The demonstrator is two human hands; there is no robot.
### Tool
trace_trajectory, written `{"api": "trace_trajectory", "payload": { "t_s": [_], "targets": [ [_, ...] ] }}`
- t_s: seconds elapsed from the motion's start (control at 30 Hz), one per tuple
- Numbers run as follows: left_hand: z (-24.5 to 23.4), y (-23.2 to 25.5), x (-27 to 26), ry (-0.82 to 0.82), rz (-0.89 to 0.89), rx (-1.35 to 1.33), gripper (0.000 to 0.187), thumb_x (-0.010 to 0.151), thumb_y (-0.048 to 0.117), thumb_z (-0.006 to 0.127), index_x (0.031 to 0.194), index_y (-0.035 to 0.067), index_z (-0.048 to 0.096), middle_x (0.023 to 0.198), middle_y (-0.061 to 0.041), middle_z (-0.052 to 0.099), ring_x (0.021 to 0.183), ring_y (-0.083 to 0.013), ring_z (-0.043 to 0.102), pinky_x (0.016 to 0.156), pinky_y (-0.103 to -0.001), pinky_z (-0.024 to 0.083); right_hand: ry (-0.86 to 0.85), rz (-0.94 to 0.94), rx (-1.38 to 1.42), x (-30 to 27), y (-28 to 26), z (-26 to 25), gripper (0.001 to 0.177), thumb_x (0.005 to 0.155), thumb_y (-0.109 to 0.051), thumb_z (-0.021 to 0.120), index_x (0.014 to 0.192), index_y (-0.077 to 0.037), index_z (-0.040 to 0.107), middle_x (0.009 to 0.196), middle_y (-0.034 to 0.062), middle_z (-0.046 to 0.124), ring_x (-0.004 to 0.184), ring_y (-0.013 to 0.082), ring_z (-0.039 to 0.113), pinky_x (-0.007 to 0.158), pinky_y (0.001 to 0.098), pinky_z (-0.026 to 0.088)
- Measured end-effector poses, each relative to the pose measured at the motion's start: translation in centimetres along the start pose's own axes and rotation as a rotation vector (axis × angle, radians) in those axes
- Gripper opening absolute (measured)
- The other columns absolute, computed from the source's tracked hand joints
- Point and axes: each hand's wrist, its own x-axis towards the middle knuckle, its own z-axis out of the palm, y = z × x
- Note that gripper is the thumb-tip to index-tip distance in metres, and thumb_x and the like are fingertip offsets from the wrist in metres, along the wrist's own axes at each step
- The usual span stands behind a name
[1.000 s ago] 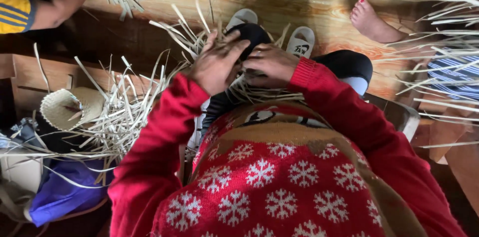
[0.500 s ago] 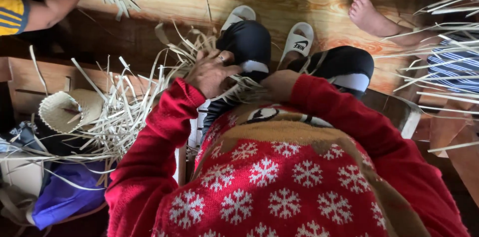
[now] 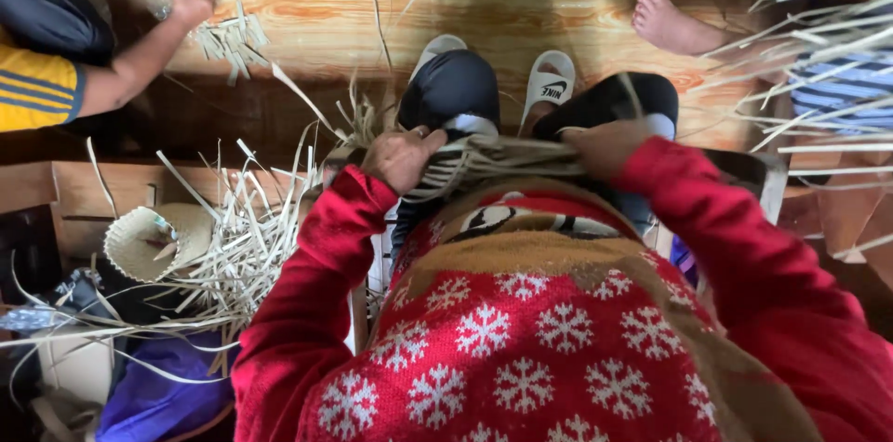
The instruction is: Weaving and braiding long strips of dried plant material to create a craft item.
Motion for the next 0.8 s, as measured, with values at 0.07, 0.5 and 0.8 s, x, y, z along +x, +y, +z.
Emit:
{"api": "trace_trajectory", "payload": {
  "t_s": [0.07,0.5,0.8],
  "targets": [
    [-1.2,0.4,0.9,-0.065,-0.017,-0.038,0.026,0.097,0.021,0.052,0.119,0.034,0.058,0.095,0.001,0.068,0.084,-0.0235,0.074,0.074,-0.037,0.058,0.135,0.110,0.048,-3.5,0.9,-0.9,0.040,0.095,-0.046,0.039,0.131,-0.030,0.048,0.108,0.0125,0.077,0.106,0.0370,0.073,0.087,0.0548,0.059],
    [-4.1,-1.9,6.6,-0.334,0.150,-0.051,0.032,0.098,0.032,0.048,0.130,0.034,0.051,0.112,-0.013,0.064,0.082,-0.0396,0.068,0.054,-0.050,0.052,0.086,0.435,0.021,-11.9,5.8,2.1,0.070,0.083,-0.081,0.048,0.100,-0.018,0.074,0.095,0.0096,0.080,0.087,0.0294,0.079,0.069,0.0435,0.061],
    [-10.9,1.4,7.5,-0.479,-0.207,-0.113,0.063,0.100,0.070,0.022,0.120,0.027,0.064,0.116,-0.004,0.075,0.115,-0.0226,0.068,0.096,-0.033,0.046,0.414,-0.156,0.336,5.0,-8.2,-4.7,0.136,0.051,-0.091,0.073,0.160,-0.029,0.020,0.136,0.0193,0.059,0.125,0.0417,0.058,0.101,0.0540,0.049]
  ]
}}
